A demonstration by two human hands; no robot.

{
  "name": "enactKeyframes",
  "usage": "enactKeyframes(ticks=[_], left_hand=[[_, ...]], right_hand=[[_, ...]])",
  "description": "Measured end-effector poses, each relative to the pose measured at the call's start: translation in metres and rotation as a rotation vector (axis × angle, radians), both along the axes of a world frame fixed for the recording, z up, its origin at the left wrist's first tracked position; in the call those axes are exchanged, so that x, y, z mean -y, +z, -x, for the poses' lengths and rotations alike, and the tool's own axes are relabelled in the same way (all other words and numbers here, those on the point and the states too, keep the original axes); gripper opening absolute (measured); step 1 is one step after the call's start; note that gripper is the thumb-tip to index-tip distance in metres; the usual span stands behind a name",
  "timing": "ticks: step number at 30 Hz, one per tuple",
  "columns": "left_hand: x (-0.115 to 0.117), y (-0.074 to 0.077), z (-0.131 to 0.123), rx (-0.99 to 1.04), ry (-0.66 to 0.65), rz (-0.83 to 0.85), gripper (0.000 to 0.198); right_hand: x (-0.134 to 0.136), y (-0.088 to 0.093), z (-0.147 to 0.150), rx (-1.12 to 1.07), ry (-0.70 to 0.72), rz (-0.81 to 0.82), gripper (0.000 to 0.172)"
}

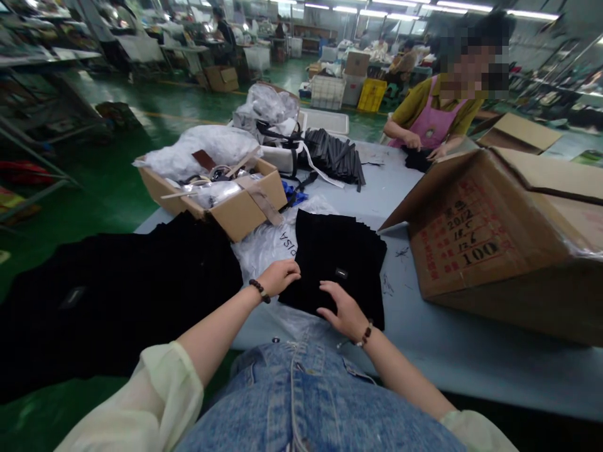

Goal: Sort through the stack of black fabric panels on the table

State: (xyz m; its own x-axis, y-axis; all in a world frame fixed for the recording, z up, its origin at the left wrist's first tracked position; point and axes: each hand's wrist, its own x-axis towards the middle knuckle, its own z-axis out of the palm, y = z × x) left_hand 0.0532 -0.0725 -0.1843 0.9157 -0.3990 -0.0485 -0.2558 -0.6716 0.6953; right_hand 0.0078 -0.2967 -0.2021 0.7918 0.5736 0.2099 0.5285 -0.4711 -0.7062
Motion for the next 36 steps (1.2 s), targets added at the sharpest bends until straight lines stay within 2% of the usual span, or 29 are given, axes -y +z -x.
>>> enactKeyframes(ticks=[1,3,5,7,11,14,16,19,23,25,27,30,31,32,34,36], left_hand=[[0.004,0.003,-0.003,-0.01,0.03,-0.002,0.009],[0.01,0.007,-0.007,-0.018,0.068,0.001,0.009],[0.01,0.008,-0.007,-0.002,0.099,0.037,0.003],[0.003,0.005,-0.002,0.016,0.09,0.006,0.015],[-0.02,-0.012,0.019,-0.046,-0.083,-0.351,0.046],[-0.031,-0.021,0.027,-0.082,-0.113,-0.443,0.043],[-0.032,-0.019,0.026,-0.086,-0.104,-0.412,0.031],[-0.027,-0.007,0.016,-0.074,-0.136,-0.337,0.017],[-0.015,0.008,-0.001,-0.039,-0.209,-0.274,0.02],[-0.007,0.013,-0.007,-0.007,-0.201,-0.257,0.025],[0.0,0.016,-0.012,0.047,-0.156,-0.198,0.024],[0.004,0.018,-0.014,0.126,-0.021,-0.082,0.009],[0.002,0.016,-0.012,0.134,-0.005,-0.087,0.019],[0.0,0.013,-0.008,0.132,-0.029,-0.128,0.031],[-0.006,0.004,0.002,0.11,-0.193,-0.281,0.047],[-0.012,-0.007,0.014,0.105,-0.376,-0.435,0.049]], right_hand=[[-0.006,-0.006,0.005,0.016,0.05,0.005,0.043],[-0.011,-0.018,0.011,0.025,0.057,0.012,0.04],[-0.009,-0.029,0.01,-0.032,-0.03,-0.027,0.038],[-0.004,-0.037,0.004,-0.149,-0.144,-0.103,0.036],[0.002,-0.042,-0.008,-0.393,-0.333,-0.183,0.031],[0.0,-0.042,-0.007,-0.393,-0.339,-0.227,0.03],[-0.002,-0.04,-0.003,-0.323,-0.296,-0.251,0.027],[-0.004,-0.038,0.003,-0.218,-0.239,-0.203,0.026],[-0.009,-0.035,0.007,-0.13,-0.202,-0.111,0.033],[-0.011,-0.034,0.008,-0.115,-0.212,-0.099,0.028],[-0.013,-0.035,0.006,-0.154,-0.259,-0.132,0.02],[-0.011,-0.041,-0.003,-0.346,-0.44,-0.267,0.019],[-0.009,-0.044,-0.006,-0.41,-0.502,-0.31,0.021],[-0.007,-0.047,-0.01,-0.458,-0.549,-0.342,0.023],[-0.002,-0.052,-0.016,-0.503,-0.578,-0.369,0.028],[0.002,-0.055,-0.019,-0.512,-0.562,-0.372,0.029]])
